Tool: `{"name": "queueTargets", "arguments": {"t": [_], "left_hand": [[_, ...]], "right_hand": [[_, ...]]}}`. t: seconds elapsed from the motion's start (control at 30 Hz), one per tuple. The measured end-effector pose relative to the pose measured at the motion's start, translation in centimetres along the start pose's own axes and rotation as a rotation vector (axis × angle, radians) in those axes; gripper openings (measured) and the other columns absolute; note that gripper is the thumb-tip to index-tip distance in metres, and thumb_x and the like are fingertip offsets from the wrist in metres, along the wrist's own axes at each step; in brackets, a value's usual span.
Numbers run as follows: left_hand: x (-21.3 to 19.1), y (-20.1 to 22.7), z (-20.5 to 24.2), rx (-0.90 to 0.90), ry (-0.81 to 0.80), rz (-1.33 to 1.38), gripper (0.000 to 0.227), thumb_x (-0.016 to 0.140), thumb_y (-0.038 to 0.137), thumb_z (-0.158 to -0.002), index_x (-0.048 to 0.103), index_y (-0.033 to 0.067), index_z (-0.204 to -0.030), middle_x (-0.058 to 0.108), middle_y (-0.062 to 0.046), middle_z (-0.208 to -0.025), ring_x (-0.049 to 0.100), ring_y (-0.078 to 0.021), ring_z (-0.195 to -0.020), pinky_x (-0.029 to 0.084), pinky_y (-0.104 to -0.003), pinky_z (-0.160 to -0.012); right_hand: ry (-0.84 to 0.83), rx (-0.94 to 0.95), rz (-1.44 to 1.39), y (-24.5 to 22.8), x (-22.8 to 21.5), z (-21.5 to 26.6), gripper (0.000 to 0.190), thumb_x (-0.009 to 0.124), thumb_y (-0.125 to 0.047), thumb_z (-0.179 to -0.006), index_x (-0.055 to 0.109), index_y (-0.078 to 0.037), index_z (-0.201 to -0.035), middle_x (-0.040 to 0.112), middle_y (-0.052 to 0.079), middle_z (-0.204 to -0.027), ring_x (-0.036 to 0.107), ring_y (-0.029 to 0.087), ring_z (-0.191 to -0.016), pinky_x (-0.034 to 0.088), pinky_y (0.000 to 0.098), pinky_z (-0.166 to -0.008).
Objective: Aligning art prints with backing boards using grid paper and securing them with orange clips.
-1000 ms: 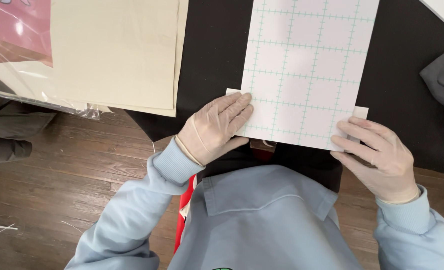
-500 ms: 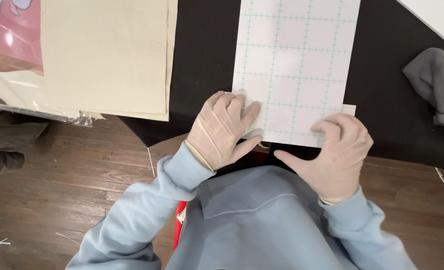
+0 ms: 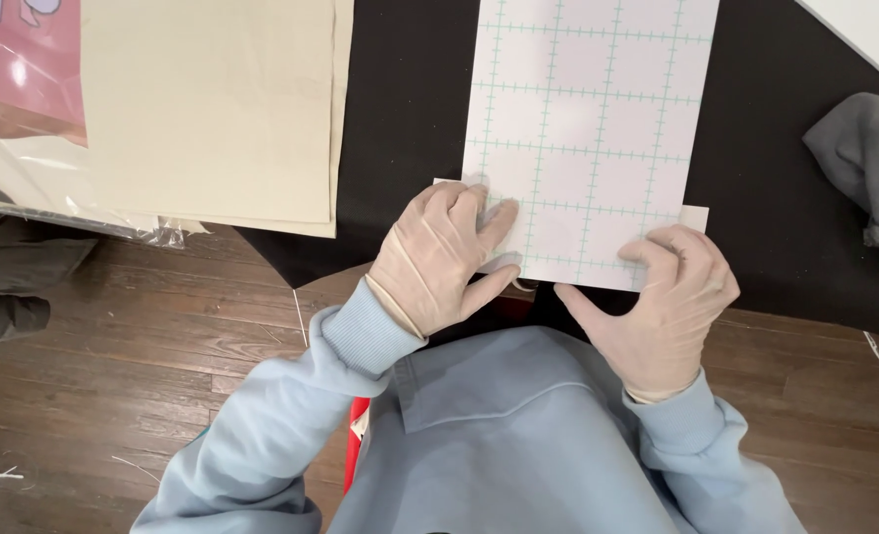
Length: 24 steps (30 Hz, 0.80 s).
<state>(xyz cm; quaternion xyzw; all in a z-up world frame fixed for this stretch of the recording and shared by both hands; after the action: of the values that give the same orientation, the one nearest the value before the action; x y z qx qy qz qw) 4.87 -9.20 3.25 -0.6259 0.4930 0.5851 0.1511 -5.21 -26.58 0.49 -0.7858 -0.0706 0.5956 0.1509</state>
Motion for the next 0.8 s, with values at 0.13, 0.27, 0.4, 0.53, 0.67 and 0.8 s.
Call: {"name": "queueTargets", "arguments": {"t": [0.13, 0.27, 0.4, 0.53, 0.67, 0.8], "left_hand": [[-0.1, -0.2, -0.2, -0.012, -0.031, 0.012, 0.056, 0.073, 0.037, -0.093, 0.062, -0.0015, -0.133, 0.056, -0.022, -0.118, 0.057, -0.0384, -0.114, 0.051, -0.049, -0.099], [-0.2, 0.0, -0.1, -0.010, -0.004, 0.019, 0.057, 0.073, 0.038, -0.091, 0.062, -0.0006, -0.131, 0.057, -0.021, -0.117, 0.057, -0.0383, -0.113, 0.050, -0.048, -0.098], [-0.8, 0.2, -0.1, 0.000, 0.062, 0.002, 0.054, 0.072, 0.037, -0.092, 0.061, 0.0005, -0.130, 0.057, -0.020, -0.117, 0.058, -0.0366, -0.111, 0.051, -0.048, -0.098], [0.6, -0.7, -0.5, -0.049, 0.071, 0.076, 0.043, 0.071, 0.030, -0.094, 0.065, 0.0015, -0.125, 0.057, -0.015, -0.106, 0.059, -0.0341, -0.102, 0.050, -0.048, -0.090], [1.3, -1.4, -1.0, -0.068, 0.118, 0.079, 0.023, 0.071, 0.029, -0.087, 0.065, 0.0083, -0.095, 0.058, -0.012, -0.098, 0.060, -0.0333, -0.097, 0.048, -0.049, -0.085], [1.6, -1.9, -2.4, -0.132, 0.112, -0.023, 0.026, 0.070, 0.035, -0.085, 0.065, 0.0096, -0.087, 0.060, -0.009, -0.092, 0.062, -0.0298, -0.092, 0.048, -0.046, -0.079]], "right_hand": [[-0.068, 0.002, 0.066, 0.2, 0.3, 0.2, 0.080, 0.096, -0.049, -0.072, 0.054, -0.011, -0.128, 0.045, 0.011, -0.137, 0.038, 0.032, -0.137, 0.025, 0.0503, -0.114], [-0.080, 0.005, 0.018, 0.3, 0.0, 0.2, 0.080, 0.096, -0.050, -0.071, 0.055, -0.010, -0.127, 0.045, 0.011, -0.136, 0.037, 0.033, -0.136, 0.025, 0.0505, -0.112], [-0.113, -0.016, 0.038, 0.3, -1.2, -0.1, 0.069, 0.094, -0.041, -0.074, 0.059, -0.012, -0.127, 0.047, 0.008, -0.136, 0.042, 0.032, -0.136, 0.028, 0.0499, -0.114], [-0.127, -0.133, -0.040, 0.4, -2.8, -0.9, 0.054, 0.088, -0.030, -0.074, 0.067, -0.011, -0.120, 0.056, 0.010, -0.133, 0.054, 0.034, -0.127, 0.041, 0.0487, -0.105], [-0.133, -0.237, -0.005, 1.3, -3.2, -1.6, 0.044, 0.085, -0.027, -0.075, 0.074, -0.007, -0.113, 0.071, 0.009, -0.121, 0.067, 0.029, -0.109, 0.053, 0.0401, -0.093], [-0.181, -0.311, 0.169, 6.4, -0.4, -2.3, 0.037, 0.083, -0.024, -0.069, 0.077, -0.008, -0.102, 0.077, 0.009, -0.108, 0.074, 0.026, -0.100, 0.058, 0.0402, -0.092]]}}
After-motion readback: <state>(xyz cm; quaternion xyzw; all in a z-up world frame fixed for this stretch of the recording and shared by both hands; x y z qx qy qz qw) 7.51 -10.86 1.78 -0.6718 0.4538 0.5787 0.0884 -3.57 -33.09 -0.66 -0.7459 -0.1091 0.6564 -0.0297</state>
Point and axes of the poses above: each hand's wrist, its own z-axis away from the middle knuckle, its own x-axis out of the palm, y = z × x, the point moved 9 cm from there along -z, towards the middle knuckle
